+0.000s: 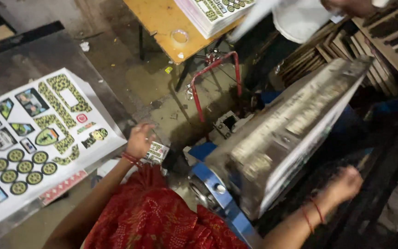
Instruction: Processing and stacking printed paper sheets at a workstation.
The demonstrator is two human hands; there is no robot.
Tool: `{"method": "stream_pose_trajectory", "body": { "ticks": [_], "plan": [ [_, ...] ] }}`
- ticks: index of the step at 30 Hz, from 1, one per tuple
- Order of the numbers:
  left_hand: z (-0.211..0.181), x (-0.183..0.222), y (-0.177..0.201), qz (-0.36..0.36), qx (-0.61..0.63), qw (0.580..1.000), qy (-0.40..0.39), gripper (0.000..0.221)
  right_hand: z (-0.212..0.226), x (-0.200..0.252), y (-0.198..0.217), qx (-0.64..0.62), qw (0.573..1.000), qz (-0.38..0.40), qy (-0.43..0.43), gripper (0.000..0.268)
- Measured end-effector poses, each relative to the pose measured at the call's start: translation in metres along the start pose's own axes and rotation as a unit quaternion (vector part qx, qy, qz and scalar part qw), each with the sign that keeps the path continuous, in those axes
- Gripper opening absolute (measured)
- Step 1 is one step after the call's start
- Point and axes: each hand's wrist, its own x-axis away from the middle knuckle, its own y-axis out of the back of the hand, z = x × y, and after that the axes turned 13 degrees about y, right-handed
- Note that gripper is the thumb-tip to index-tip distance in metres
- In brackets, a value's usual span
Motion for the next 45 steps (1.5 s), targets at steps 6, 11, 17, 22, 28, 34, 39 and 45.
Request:
{"method": "stream_pose_trajectory", "body": {
  "ticks": [6, 11, 17, 22, 28, 34, 39, 45],
  "plan": [
    [-0.050, 0.025, -0.039, 0.232, 0.062, 0.962, 0.132, 0.039, -0.045, 0.132, -0.222, 0.328, 0.914, 0.233, -0.040, 0.050],
    [-0.014, 0.006, -0.125, 0.125, 0.291, 0.948, -0.020, 0.047, 0.163, 0.261, -0.331, 0.151, 0.793, 0.463, 0.366, 0.030],
    [0.200, -0.073, -0.082, -0.213, -0.225, 0.945, -0.108, 0.034, 0.344, 0.293, -0.359, -0.169, 0.801, 0.561, 0.121, 0.045],
    [0.311, 0.021, 0.244, -0.181, -0.016, 0.955, 0.233, 0.036, 0.399, 0.302, -0.393, -0.209, 0.753, 0.614, 0.109, 0.039],
    [0.352, 0.078, 0.398, -0.187, 0.147, 0.856, 0.459, 0.037, 0.442, 0.408, -0.441, -0.178, 0.708, 0.634, 0.255, 0.060],
    [0.461, 0.064, 0.404, -0.246, -0.086, 0.885, 0.386, 0.044, 0.461, 0.390, -0.470, -0.196, 0.708, 0.640, 0.224, 0.103],
    [0.490, 0.008, 0.398, -0.132, -0.109, 0.904, 0.392, 0.044, 0.425, 0.395, -0.475, 0.124, 0.638, 0.731, 0.208, 0.121],
    [0.409, -0.045, 0.321, -0.168, -0.310, 0.894, 0.276, 0.039, 0.402, 0.390, -0.474, 0.051, 0.714, 0.675, 0.177, 0.100]
  ]
}}
